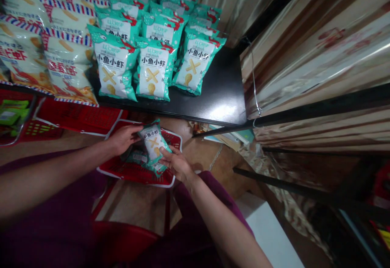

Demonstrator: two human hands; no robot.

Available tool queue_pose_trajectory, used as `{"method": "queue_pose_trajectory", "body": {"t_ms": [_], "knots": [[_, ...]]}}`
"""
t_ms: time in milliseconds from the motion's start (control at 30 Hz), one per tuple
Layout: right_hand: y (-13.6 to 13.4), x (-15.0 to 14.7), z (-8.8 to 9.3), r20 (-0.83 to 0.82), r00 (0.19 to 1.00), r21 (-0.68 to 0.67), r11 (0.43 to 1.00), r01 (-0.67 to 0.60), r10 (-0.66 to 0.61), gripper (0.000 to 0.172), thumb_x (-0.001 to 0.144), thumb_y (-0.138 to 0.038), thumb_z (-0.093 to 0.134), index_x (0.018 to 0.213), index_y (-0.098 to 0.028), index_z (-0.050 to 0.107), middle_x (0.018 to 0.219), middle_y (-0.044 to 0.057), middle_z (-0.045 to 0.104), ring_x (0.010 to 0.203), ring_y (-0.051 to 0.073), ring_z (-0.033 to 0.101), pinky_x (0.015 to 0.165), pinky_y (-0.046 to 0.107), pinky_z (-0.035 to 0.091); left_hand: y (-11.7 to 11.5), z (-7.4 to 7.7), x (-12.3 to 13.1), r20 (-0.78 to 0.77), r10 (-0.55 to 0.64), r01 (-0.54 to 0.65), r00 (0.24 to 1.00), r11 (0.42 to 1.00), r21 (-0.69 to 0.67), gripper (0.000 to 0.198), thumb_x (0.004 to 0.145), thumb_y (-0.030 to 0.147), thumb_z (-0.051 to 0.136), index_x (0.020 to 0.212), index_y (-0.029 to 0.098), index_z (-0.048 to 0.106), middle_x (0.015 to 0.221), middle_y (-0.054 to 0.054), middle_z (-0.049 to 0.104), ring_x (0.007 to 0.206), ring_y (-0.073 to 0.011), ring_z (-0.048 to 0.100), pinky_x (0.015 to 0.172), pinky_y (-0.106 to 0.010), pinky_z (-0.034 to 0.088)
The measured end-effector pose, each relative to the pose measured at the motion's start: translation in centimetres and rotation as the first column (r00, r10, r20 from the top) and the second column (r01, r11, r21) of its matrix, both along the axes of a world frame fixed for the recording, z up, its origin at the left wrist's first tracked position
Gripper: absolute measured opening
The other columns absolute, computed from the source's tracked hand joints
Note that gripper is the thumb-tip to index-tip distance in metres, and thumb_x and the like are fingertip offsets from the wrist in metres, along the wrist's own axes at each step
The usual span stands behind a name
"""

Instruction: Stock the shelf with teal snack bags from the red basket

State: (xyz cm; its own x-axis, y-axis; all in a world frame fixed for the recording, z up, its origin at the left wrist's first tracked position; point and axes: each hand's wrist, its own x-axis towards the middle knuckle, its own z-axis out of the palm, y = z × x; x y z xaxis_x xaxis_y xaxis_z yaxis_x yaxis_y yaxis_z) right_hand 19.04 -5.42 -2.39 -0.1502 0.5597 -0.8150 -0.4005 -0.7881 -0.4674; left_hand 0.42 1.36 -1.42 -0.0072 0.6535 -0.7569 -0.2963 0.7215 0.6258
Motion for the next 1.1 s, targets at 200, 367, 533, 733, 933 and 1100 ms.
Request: {"method": "queue_pose_trajectory", "body": {"t_ms": [200, 367, 533, 733, 933, 1100], "knots": [[0.3, -0.1, 0.3, 0.026, 1.0, -0.045, 0.999, 0.016, -0.015, 0.02, 0.068, -0.025, 0.08, 0.076, -0.014, 0.065, 0.06, -0.003, 0.067, 0.043, 0.005, 0.056, 0.048, 0.015, 0.053, -0.4, 0.0, 0.3, 0.054, -0.027, 0.031, 0.998, 0.997, -0.077, 0.02, 0.05, 0.013, 0.07, 0.064, 0.014, 0.056, 0.063, -0.004, 0.063, 0.063, -0.0198, 0.06, 0.064, -0.038, 0.05], [0.3, -0.1, 0.5, -0.003, 0.998, -0.021, 0.998, 0.059, -0.06, 0.023, 0.064, -0.022, 0.083, 0.074, -0.016, 0.063, 0.057, -0.005, 0.064, 0.044, 0.005, 0.056, 0.049, 0.015, 0.054, -0.4, -0.3, 0.2, 0.015, -0.001, 0.003, 1.0, 0.997, -0.074, 0.018, 0.054, 0.012, 0.07, 0.065, 0.013, 0.057, 0.062, -0.004, 0.063, 0.06, -0.0173, 0.059, 0.063, -0.037, 0.052], [0.4, -0.3, 0.7, -0.047, 0.996, 0.017, 0.997, 0.079, -0.078, 0.033, 0.052, -0.01, 0.086, 0.077, -0.017, 0.065, 0.068, -0.003, 0.07, 0.058, 0.008, 0.065, 0.058, 0.016, 0.056, -0.3, -0.9, -0.1, -0.018, 0.02, -0.021, 1.0, 0.997, -0.072, 0.018, 0.056, 0.013, 0.071, 0.068, 0.013, 0.058, 0.061, -0.003, 0.062, 0.061, -0.0158, 0.059, 0.063, -0.036, 0.053], [0.3, -0.3, 0.4, -0.081, 0.993, 0.052, 0.994, 0.092, -0.088, 0.036, 0.049, -0.009, 0.086, 0.078, -0.017, 0.066, 0.067, -0.003, 0.071, 0.056, 0.008, 0.064, 0.054, 0.014, 0.054, -0.5, -1.4, -0.1, -0.023, 0.04, -0.042, 0.999, 0.997, -0.068, 0.017, 0.058, 0.012, 0.07, 0.066, 0.013, 0.055, 0.062, -0.003, 0.062, 0.062, -0.0165, 0.06, 0.064, -0.04, 0.054], [0.2, -0.3, 0.7, -0.112, 0.992, 0.094, 0.993, 0.072, -0.061, 0.036, 0.05, -0.009, 0.083, 0.081, -0.016, 0.065, 0.072, -0.001, 0.072, 0.056, 0.008, 0.064, 0.053, 0.015, 0.052, -0.3, -1.9, -0.3, -0.037, 0.048, -0.05, 0.998, 0.997, -0.055, 0.016, 0.058, 0.01, 0.07, 0.065, 0.013, 0.056, 0.06, -0.001, 0.06, 0.06, -0.0144, 0.058, 0.066, -0.039, 0.054], [0.2, -0.3, 0.8, -0.089, 0.994, 0.09, 0.993, 0.072, -0.064, 0.032, 0.049, -0.01, 0.082, 0.073, -0.016, 0.062, 0.065, -0.003, 0.07, 0.054, 0.009, 0.063, 0.05, 0.016, 0.051, -0.3, -1.7, -0.3, -0.011, 0.021, -0.021, 1.0, 0.998, -0.063, 0.013, 0.06, 0.012, 0.07, 0.064, 0.012, 0.058, 0.063, -0.003, 0.062, 0.061, -0.0146, 0.059, 0.065, -0.035, 0.054]]}}
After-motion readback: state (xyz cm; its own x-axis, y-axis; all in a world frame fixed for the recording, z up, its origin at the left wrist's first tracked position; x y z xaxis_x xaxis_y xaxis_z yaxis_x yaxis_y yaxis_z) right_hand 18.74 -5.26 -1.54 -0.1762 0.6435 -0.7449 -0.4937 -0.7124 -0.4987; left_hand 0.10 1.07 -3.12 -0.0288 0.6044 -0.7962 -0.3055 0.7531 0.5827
